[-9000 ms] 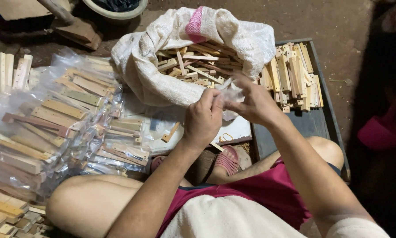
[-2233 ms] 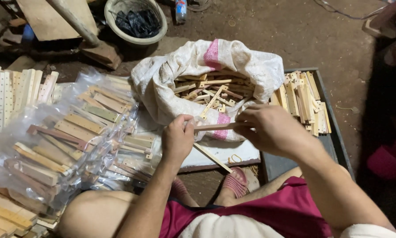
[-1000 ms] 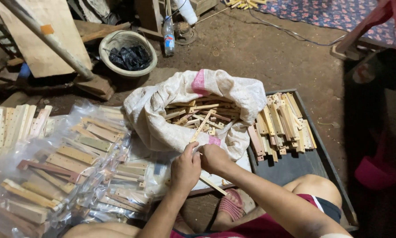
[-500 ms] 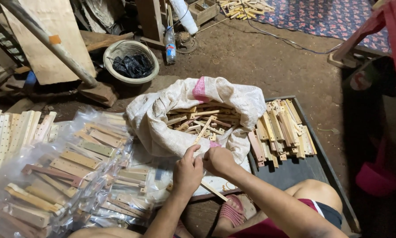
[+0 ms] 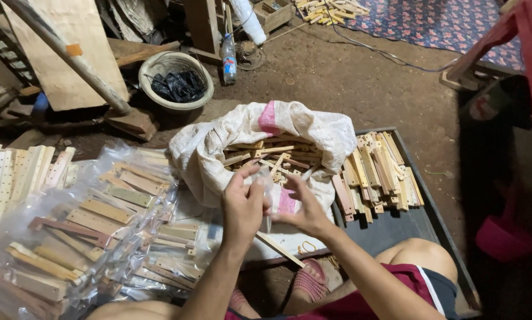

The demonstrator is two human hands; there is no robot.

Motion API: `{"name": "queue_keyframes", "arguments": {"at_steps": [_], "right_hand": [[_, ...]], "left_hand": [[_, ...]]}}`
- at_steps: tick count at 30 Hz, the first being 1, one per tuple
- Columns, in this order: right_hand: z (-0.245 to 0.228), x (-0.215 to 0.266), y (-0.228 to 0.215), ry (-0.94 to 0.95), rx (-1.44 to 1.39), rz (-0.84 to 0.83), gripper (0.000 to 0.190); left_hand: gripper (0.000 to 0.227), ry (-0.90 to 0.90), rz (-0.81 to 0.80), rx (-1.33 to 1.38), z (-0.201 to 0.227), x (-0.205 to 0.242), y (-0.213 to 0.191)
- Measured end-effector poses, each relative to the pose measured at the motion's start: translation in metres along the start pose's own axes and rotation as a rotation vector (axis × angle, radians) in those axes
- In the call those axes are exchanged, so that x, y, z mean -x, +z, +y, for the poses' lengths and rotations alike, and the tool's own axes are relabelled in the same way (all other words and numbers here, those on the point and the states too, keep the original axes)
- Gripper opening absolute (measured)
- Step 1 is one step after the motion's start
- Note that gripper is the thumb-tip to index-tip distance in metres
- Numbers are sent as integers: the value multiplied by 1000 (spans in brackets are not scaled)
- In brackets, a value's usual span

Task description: The person places wooden slats into plastic bags by hand, picks up wooden slats from a large white sack, and sets the filled bags onto a pile.

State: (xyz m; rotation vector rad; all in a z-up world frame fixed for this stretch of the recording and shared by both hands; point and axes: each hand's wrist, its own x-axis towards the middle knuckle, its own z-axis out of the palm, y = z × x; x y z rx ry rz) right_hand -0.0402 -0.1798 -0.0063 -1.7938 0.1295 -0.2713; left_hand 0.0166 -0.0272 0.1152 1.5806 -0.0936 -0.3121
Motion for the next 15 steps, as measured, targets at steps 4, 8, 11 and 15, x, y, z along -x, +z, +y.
{"name": "queue_keyframes", "arguments": {"at_steps": [4,8,11,15], "right_hand": [[53,-8,24,52,10,-86,118],[36,-21,32,-42,-198,-127,63],[-22,-22,21,-14,-270,-148,45],[-40,-14,8,249,-320,-198,15]], "left_hand": [[35,56,-40,125,29,4,16],[38,160,-111,254,44,3,22],[43,257,-113,251,56,-4,9],[86,262,30,-104,19,-32,-22]]}}
